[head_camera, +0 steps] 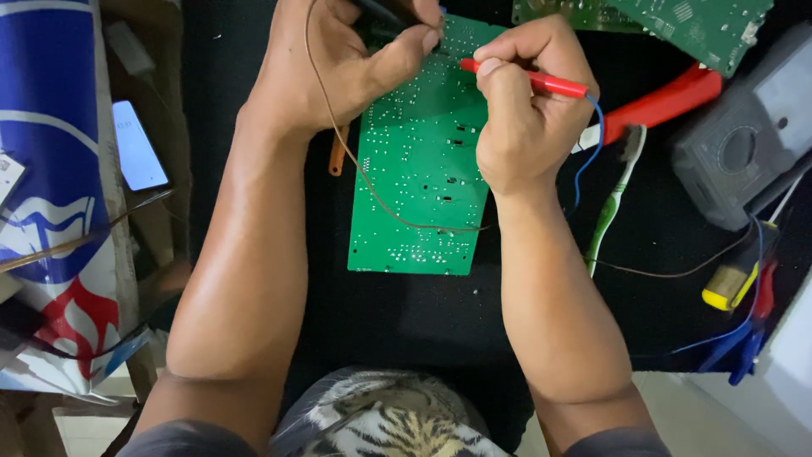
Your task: Diagnosing a circuit board using a multimeter to test various points for electrical issues
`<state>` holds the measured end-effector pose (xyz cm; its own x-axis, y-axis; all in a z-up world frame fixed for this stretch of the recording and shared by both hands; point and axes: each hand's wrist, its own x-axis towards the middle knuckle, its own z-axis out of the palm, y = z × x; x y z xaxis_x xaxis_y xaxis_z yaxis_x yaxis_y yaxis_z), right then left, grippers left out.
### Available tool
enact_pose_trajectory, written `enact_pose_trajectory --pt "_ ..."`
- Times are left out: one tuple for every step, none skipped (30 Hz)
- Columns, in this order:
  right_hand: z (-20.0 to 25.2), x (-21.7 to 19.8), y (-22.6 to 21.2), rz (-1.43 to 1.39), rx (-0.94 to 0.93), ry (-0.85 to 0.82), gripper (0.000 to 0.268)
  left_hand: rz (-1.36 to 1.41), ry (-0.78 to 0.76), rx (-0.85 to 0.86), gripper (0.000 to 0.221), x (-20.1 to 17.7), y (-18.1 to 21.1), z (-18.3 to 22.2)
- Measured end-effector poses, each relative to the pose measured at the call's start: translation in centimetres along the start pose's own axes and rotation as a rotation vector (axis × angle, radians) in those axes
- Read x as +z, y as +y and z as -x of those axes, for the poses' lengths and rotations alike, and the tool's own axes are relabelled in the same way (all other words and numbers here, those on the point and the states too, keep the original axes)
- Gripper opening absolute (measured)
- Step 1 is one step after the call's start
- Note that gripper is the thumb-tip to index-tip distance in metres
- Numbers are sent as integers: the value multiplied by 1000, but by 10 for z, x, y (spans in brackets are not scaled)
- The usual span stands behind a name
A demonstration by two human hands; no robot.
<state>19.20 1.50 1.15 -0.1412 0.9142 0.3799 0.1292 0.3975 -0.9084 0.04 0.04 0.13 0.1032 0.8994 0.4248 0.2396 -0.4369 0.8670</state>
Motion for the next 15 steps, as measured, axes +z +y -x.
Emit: enact_pose_trajectory --pt "0 0 -1 0 -3 0 7 -1 1 3 4 0 0 0" --pt "-1 1 -1 30 -6 0 8 19 -4 -14 4 0 -1 0" --pt "-1 1 -1 59 -6 0 9 40 -10 -35 4 1 -1 1" --pt "-1 0 -3 59 -5 -1 9 40 -10 -36 4 0 0 0" --pt "-1 0 -4 76 -19 -5 10 -3 -9 -4 3 -1 1 0" --pt "-1 0 -5 93 -33 -10 11 -46 -8 28 3 -2 2 0" --pt "-1 0 -5 93 -32 -10 11 -46 -8 28 3 -1 2 0" --pt "-1 0 -5 91 -30 -10 11 -34 -5 17 3 -1 2 0" --pt "-2 0 -5 88 -30 -11 11 -24 -1 8 4 -1 1 -1" --pt "-1 0 -4 88 -31 -10 11 -24 -1 9 4 -1 1 -1" --pt "-1 0 -3 76 -28 -8 10 -49 -5 2 2 -1 1 0" --pt "-1 0 -2 64 -26 -5 9 -73 -8 -5 0 -2 1 0" --pt "-1 0 0 65 -26 -5 9 -73 -9 -5 0 -2 1 0" --pt "0 0 1 19 2 1 8 -66 -10 5 1 -2 1 0" --pt "1 -1 2 -27 30 7 7 -59 -10 15 1 -2 0 0"
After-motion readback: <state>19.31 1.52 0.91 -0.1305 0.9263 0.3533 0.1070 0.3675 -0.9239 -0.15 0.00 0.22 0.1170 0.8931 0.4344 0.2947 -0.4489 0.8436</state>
